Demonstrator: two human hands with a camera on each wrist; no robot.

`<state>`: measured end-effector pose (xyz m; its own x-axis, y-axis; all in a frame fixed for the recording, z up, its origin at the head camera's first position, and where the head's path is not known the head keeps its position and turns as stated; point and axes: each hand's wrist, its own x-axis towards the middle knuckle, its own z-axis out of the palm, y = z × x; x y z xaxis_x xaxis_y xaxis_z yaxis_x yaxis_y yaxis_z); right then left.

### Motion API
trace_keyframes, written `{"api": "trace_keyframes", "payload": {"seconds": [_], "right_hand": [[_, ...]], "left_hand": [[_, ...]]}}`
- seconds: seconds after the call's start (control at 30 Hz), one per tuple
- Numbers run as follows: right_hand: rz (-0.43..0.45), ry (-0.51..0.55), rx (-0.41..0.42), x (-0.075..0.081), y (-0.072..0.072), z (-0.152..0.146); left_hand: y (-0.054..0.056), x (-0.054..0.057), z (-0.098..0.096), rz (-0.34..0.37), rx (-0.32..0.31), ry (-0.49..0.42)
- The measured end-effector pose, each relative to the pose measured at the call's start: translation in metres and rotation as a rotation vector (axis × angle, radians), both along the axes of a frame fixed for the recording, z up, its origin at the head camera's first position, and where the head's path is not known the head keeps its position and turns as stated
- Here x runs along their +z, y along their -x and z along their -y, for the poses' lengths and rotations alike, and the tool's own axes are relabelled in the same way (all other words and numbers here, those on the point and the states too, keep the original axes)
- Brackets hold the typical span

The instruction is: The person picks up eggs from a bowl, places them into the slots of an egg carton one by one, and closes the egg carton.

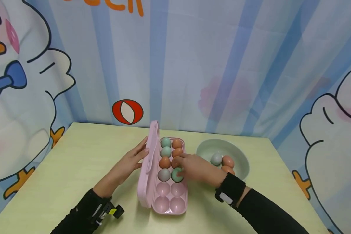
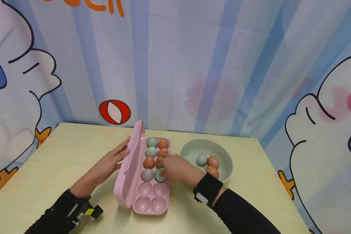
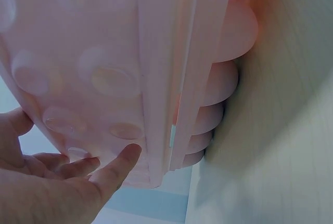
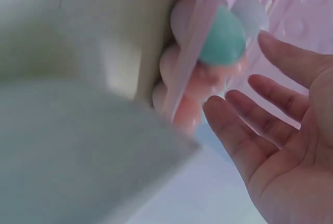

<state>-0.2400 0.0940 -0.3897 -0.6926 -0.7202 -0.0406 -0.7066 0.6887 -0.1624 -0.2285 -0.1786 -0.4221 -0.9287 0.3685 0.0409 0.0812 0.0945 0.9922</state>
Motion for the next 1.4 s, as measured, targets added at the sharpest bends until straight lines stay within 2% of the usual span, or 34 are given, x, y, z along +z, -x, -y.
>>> {"api": "trace_keyframes", "payload": {"seconds": [0.27, 0.4, 0.77, 0.93, 1.17, 1.4], "right_hand": [[-0.047, -0.019, 0.009, 0.024, 0.009, -0.024], [-0.042, -0.006, -0.003, 0.027, 0.015, -0.040], [0.027, -0.038, -0.127, 0.030, 0.030, -0.082], [0.093, -0.020, -0.178, 0.027, 0.038, -0.101], [0.093, -0.024, -0.134, 0.015, 0.046, -0.124], [0.207, -0.062, -0.229, 0.005, 0.050, -0.139]], "left_hand": [[0.000, 0.001, 0.001, 0.001, -0.008, -0.003], [0.000, 0.000, 0.000, 0.003, -0.006, -0.006], [-0.001, 0.000, 0.000, 0.000, 0.004, -0.001], [0.001, 0.000, 0.000, 0.001, 0.001, -0.004], [0.001, 0.000, 0.000, 0.008, 0.002, -0.004], [0.000, 0.001, 0.000, 0.009, 0.002, 0.002]]}}
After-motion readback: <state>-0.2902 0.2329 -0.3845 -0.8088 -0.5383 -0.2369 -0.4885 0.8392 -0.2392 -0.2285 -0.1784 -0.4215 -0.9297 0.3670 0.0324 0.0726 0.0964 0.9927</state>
